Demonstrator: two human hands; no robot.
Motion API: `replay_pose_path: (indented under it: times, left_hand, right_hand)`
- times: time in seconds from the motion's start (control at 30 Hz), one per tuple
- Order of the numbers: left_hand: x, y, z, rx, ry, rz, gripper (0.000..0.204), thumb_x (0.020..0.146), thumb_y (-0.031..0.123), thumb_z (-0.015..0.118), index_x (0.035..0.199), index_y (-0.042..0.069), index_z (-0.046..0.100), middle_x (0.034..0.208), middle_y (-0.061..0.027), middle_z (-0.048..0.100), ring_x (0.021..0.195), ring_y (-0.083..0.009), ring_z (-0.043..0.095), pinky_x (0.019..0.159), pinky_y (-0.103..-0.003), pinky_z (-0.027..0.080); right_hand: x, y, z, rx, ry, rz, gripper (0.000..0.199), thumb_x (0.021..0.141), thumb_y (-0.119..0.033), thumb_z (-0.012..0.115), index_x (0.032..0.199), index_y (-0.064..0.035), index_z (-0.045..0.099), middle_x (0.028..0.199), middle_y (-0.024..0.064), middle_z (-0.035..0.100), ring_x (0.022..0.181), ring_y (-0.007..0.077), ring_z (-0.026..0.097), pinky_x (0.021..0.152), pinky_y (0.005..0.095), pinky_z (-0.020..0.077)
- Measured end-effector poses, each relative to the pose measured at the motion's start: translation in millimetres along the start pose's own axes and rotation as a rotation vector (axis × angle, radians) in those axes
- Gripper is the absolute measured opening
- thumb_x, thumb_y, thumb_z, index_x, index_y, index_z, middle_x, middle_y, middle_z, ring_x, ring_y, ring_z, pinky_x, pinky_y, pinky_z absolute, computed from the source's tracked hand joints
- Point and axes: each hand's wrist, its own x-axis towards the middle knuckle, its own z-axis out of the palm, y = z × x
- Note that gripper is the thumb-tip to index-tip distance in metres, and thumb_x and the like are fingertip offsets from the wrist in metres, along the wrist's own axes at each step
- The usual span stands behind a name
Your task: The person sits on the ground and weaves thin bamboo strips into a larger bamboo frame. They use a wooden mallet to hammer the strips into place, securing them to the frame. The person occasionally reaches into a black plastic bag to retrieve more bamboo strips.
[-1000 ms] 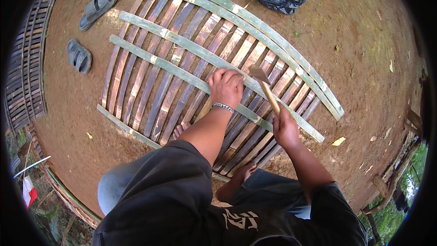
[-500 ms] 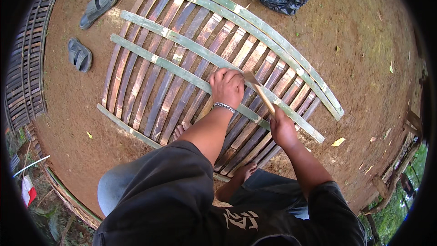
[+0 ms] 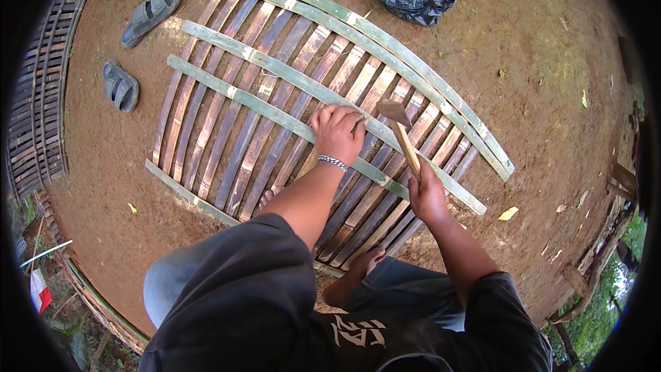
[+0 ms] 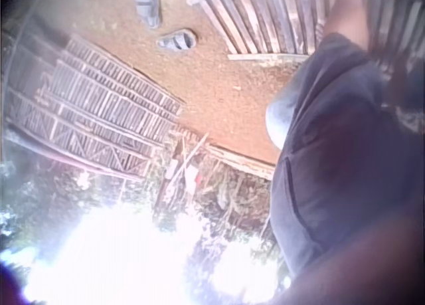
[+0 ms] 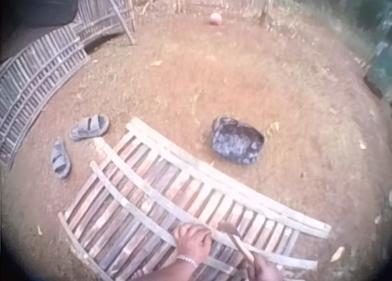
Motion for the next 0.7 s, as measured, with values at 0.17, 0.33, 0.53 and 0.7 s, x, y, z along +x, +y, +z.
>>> replay_pose_path:
  times: [0.17,0.33,0.53,0.7]
  left_hand:
    - [60.6,-16.0,5.8,-0.003,0.207,-0.103,0.033,0.093,0.021,0.059,0.123,0.01,0.068,0.131,-0.0132,0.066,0.137,-0.0308,0.048,0.118,-0.054,0.024]
    - [106.1,-22.6,18.9,0.33,-0.142,0.08,0.052,0.099,0.028,0.054,0.146,0.008,0.051,0.157,-0.018,0.042,0.152,-0.036,0.031,0.124,-0.061,0.015]
    - [106.2,-25.1,19.9,0.366,-0.227,0.05,0.057,0.1,0.029,0.052,0.153,0.01,0.044,0.161,-0.0197,0.036,0.154,-0.0361,0.026,0.124,-0.064,0.016]
    - [111.3,-22.7,15.6,0.371,-0.268,0.04,0.056,0.101,0.029,0.05,0.154,0.01,0.043,0.163,-0.019,0.034,0.155,-0.0347,0.025,0.124,-0.064,0.014]
  right_hand:
    - [-3.1,7.5,5.8,0.061,0.006,0.046,0.047,0.097,-0.01,0.061,0.142,0.0,0.05,0.121,0.0331,0.064,0.111,0.0515,0.063,0.095,0.0519,0.0527]
    - [-8.1,7.5,18.5,0.082,0.011,-0.018,0.051,0.096,-0.007,0.063,0.144,0.0002,0.049,0.124,0.0331,0.063,0.113,0.0512,0.063,0.097,0.0519,0.052]
    - [-2.4,1.6,20.2,0.028,-0.057,0.032,0.05,0.096,-0.006,0.063,0.143,0.0001,0.049,0.123,0.0304,0.065,0.109,0.0491,0.066,0.093,0.0504,0.0548]
    - [-4.9,-0.2,20.7,0.166,0.125,-0.11,0.054,0.095,-0.004,0.063,0.146,-0.001,0.045,0.118,0.0299,0.066,0.102,0.0474,0.068,0.085,0.0497,0.0576]
